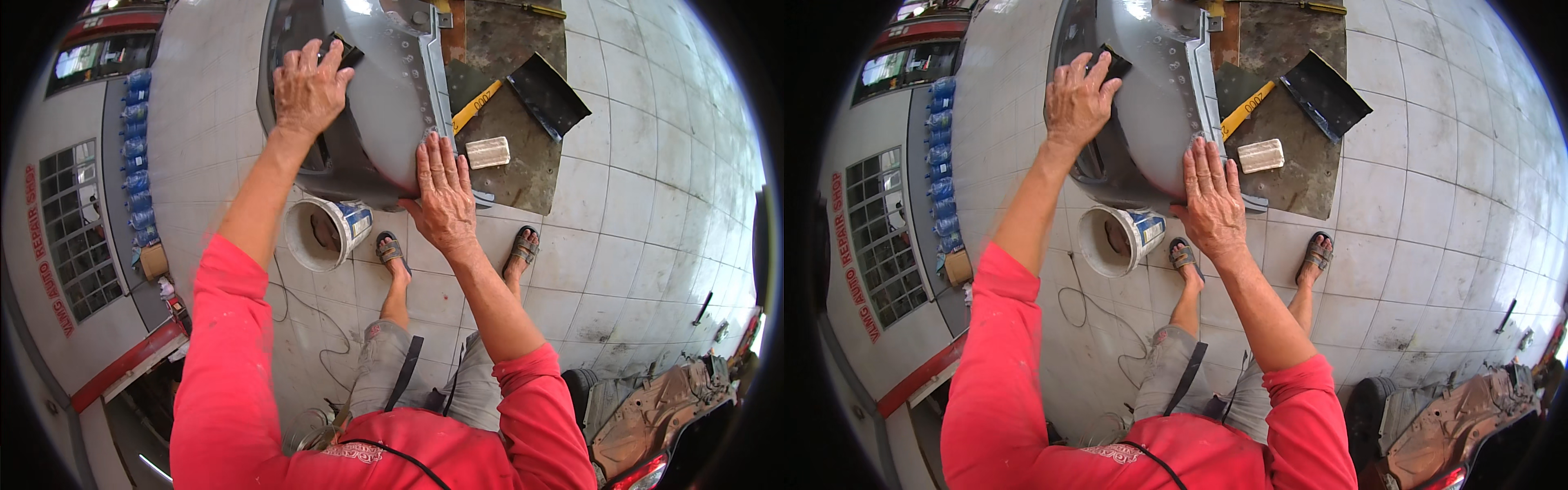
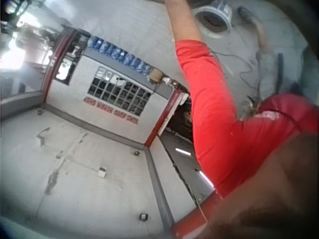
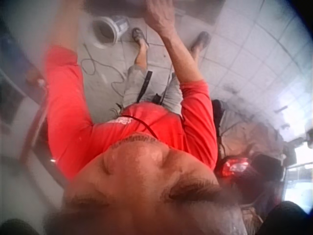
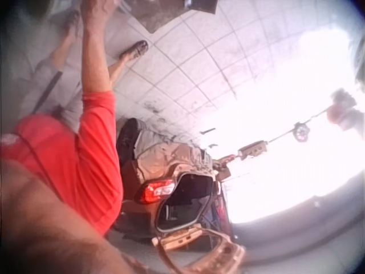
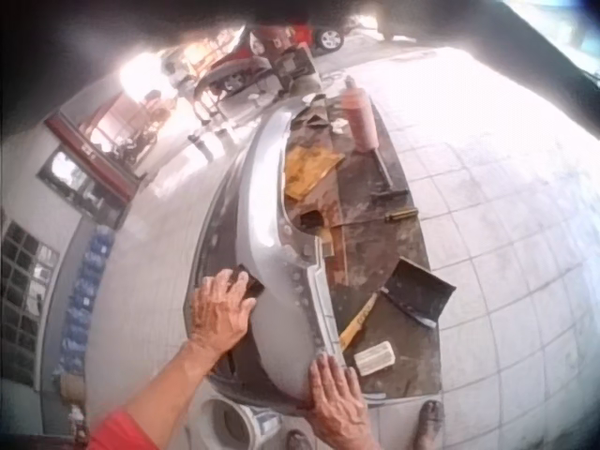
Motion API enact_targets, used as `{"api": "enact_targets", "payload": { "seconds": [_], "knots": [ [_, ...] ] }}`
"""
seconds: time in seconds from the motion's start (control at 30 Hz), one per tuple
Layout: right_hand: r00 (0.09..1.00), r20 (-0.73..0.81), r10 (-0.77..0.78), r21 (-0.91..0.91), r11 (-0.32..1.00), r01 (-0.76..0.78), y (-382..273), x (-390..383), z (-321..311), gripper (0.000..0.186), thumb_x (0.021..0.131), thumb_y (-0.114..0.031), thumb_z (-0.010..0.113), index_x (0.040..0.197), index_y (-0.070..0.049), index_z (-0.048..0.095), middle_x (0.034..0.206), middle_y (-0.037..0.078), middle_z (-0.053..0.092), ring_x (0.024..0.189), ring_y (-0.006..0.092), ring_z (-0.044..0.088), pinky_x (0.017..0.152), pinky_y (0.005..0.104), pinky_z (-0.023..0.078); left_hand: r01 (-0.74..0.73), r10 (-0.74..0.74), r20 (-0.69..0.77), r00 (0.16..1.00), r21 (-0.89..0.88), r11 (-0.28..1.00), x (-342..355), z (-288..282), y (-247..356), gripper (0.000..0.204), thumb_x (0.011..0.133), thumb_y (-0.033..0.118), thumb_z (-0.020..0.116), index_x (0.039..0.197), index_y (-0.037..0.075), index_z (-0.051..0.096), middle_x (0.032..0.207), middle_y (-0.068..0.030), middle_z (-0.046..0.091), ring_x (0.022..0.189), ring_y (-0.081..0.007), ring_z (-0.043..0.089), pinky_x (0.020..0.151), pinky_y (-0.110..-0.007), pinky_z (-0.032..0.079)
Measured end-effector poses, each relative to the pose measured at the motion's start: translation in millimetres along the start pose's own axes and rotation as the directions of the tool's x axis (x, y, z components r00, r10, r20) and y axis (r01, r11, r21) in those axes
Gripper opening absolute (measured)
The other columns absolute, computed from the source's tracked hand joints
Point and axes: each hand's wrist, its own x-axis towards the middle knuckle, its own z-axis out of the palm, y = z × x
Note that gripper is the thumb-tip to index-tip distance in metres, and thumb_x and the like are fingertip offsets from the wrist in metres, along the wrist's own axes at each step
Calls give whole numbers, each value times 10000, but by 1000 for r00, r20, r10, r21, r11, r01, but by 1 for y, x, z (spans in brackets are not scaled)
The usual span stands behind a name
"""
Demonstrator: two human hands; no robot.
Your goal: The person sands a car bumper with sandpaper, repeatedly dipping the sandpaper into a bucket of water and switching between different grits. The person also wipes the surface with a cloth and inspects the bumper during the process.
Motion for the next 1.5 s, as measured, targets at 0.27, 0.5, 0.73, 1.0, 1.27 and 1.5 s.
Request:
{"api": "enact_targets", "payload": {
  "seconds": [0.27, 0.5, 0.73, 1.0, 1.27, 1.5],
  "knots": [
    [999, -22, 41, -63, 997, -42, 21, -17, 2, 1047, 847, -323, 890, 1695, -29, 350, 1797, 183, 273, 1669, 385, 240, 1335, 537, 254, -83, 108, 55, 993, -346, 935, -93, -26, 60, 603, 889, 338, 847, 1439, 138, 703, 1453, -150, 607, 1243, -353, 596, 979, -499, 517],
    [996, -84, 18, -114, 993, -28, 19, -28, 12, 924, 882, -320, 854, 1649, -19, 439, 1780, 168, 327, 1646, 396, 296, 1310, 531, 317, 173, -322, -223, 920, -508, 844, -40, 51, 30, 518, 984, 346, 790, 1400, 47, 715, 1372, -223, 671, 1284, -417, 607, 1098, -496, 474],
    [995, -97, -34, -155, 988, 18, 30, -29, 11, 961, 864, -312, 878, 1644, 16, 422, 1762, 226, 330, 1625, 442, 320, 1285, 542, 352, 302, -483, -136, 865, -628, 717, -149, 22, 103, 562, 967, 307, 809, 1441, 30, 687, 1409, -230, 630, 1287, -406, 590, 1104, -507, 460],
    [991, -80, -103, -223, 971, 83, 31, -28, 13, 969, 882, -290, 884, 1648, 42, 391, 1750, 283, 314, 1604, 502, 325, 1275, 550, 367, 257, -477, -162, 864, -673, 694, -146, 36, 63, 590, 929, 289, 841, 1449, 75, 664, 1405, -197, 621, 1216, -398, 597, 1050, -504, 484],
    [993, -59, -104, -263, 961, 85, 29, -30, 12, 976, 883, -300, 890, 1648, 39, 389, 1753, 288, 304, 1598, 512, 334, 1270, 544, 383, 515, -559, 237, 795, -750, 414, -309, -9, 108, 651, 933, 271, 839, 1496, 31, 618, 1452, -210, 599, 1228, -409, 583, 1059, -505, 493],
    [994, -39, -106, -301, 949, 89, 29, -30, 15, 990, 912, -356, 869, 1664, 36, 358, 1752, 299, 294, 1599, 523, 324, 1269, 562, 376, 395, -614, -65, 787, -712, 581, -140, 46, 46, 587, 990, 293, 788, 1480, 9, 633, 1401, -227, 619, 1240, -404, 592, 1082, -512, 479]
  ]
}}
